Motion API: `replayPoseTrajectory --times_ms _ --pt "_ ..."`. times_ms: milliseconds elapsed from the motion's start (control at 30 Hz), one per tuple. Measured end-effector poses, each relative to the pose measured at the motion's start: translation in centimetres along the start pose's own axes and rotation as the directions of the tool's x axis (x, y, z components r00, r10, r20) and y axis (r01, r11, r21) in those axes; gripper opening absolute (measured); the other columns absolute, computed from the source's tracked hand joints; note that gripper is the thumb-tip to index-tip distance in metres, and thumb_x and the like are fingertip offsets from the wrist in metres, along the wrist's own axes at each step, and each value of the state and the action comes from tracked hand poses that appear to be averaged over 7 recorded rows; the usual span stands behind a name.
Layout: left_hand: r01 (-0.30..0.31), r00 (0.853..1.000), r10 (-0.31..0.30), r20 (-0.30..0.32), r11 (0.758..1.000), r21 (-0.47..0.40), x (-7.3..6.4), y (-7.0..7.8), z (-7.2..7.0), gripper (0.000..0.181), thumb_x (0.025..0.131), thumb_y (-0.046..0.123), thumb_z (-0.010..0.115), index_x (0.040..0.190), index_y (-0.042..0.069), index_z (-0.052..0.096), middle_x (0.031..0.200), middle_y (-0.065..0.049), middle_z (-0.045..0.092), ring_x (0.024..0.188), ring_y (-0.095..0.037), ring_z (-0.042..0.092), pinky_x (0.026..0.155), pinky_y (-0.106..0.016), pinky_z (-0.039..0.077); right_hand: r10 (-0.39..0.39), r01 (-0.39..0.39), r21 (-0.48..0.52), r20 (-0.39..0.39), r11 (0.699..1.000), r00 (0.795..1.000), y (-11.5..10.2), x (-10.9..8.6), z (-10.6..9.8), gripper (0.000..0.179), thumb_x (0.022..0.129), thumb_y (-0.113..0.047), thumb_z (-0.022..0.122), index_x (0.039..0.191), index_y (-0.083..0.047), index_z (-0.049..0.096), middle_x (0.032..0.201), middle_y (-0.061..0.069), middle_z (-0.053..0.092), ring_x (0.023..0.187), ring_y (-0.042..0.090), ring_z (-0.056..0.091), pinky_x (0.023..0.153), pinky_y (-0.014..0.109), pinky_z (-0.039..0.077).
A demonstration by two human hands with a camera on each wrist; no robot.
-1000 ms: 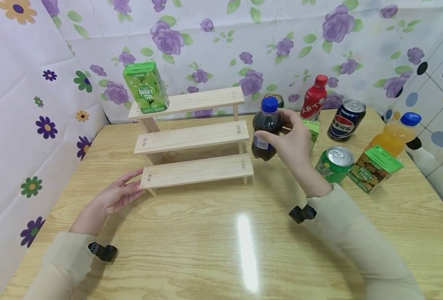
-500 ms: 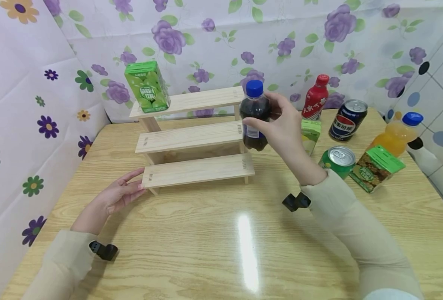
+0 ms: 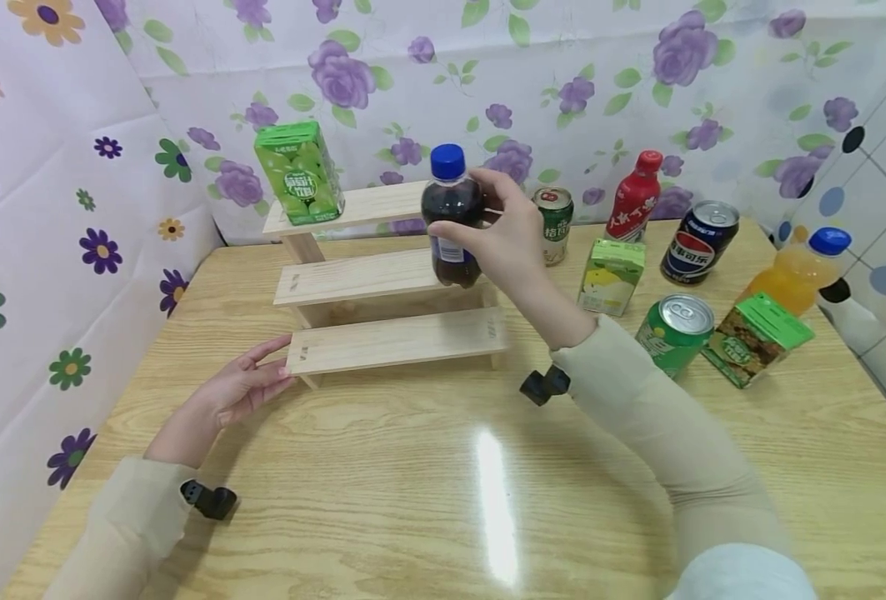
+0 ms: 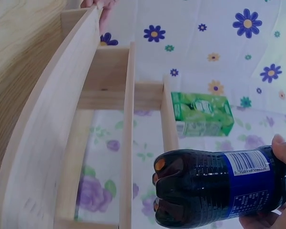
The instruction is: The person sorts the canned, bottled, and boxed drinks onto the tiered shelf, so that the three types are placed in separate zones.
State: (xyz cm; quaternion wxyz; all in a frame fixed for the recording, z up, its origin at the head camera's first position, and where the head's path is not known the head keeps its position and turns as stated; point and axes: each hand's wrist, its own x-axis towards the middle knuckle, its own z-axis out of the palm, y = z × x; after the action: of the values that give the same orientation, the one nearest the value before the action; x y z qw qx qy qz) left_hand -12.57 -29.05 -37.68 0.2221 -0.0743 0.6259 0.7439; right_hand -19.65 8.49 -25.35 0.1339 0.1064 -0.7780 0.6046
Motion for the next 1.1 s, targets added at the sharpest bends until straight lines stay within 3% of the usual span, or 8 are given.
replayPoseTrajectory --times_ms 300,500,733,1000,1100 --pt "-0.013 1.000 0.013 0.025 1.000 0.006 0.3 -0.4 0.1 0.071 0.095 -0.005 0.049 0.153 0.007 0.010 0.135 -0.013 0.037 0.099 -0.006 0.063 0.092 -0.017 0.053 -0.034 0.033 0.034 0.048 0.999 0.998 -0.3 0.7 3.4 0.068 0.071 -0.019 0.085 0.131 -0.010 0.055 0.122 0.009 0.061 0.108 0.017 0.060 0.095 0.029 0.054" --pt "-0.011 1.000 0.011 0.015 1.000 -0.013 0.2 -0.3 0.0 0.072 0.094 -0.006 0.051 0.153 0.008 0.012 0.126 -0.006 0.046 0.098 -0.007 0.064 0.091 -0.017 0.054 -0.086 0.079 0.078 0.088 0.994 0.992 -0.7 1.2 5.8 0.068 0.071 -0.019 0.085 0.131 -0.008 0.054 0.121 0.009 0.062 0.108 0.015 0.059 0.093 0.026 0.054" --pt "-0.014 1.000 0.015 0.025 0.999 -0.048 -0.1 -0.1 -0.1 0.074 0.094 -0.007 0.051 0.153 0.007 0.009 0.115 0.000 0.053 0.096 -0.008 0.065 0.089 -0.017 0.055 -0.091 0.074 0.129 0.130 0.989 0.987 -1.3 1.4 8.4 0.071 0.071 -0.018 0.085 0.134 -0.009 0.052 0.123 0.009 0.060 0.108 0.016 0.059 0.090 0.026 0.056" --pt "-0.007 1.000 0.008 0.015 0.998 -0.055 -0.1 -0.1 0.0 0.073 0.093 -0.006 0.052 0.153 0.008 0.013 0.130 -0.011 0.043 0.098 -0.008 0.064 0.090 -0.018 0.054 -0.077 0.050 0.159 0.170 0.986 0.982 -1.7 1.4 10.2 0.071 0.072 -0.016 0.084 0.134 -0.008 0.052 0.124 0.010 0.060 0.111 0.018 0.059 0.091 0.025 0.055" --pt "-0.006 1.000 0.007 0.011 0.998 -0.067 -0.1 -0.2 0.0 0.073 0.093 -0.006 0.053 0.153 0.008 0.013 0.128 -0.009 0.045 0.098 -0.008 0.064 0.090 -0.018 0.055 -0.089 0.063 0.146 0.173 0.987 0.981 -1.8 1.5 10.7 0.071 0.071 -0.017 0.084 0.134 -0.008 0.052 0.123 0.010 0.060 0.109 0.017 0.059 0.090 0.024 0.055"
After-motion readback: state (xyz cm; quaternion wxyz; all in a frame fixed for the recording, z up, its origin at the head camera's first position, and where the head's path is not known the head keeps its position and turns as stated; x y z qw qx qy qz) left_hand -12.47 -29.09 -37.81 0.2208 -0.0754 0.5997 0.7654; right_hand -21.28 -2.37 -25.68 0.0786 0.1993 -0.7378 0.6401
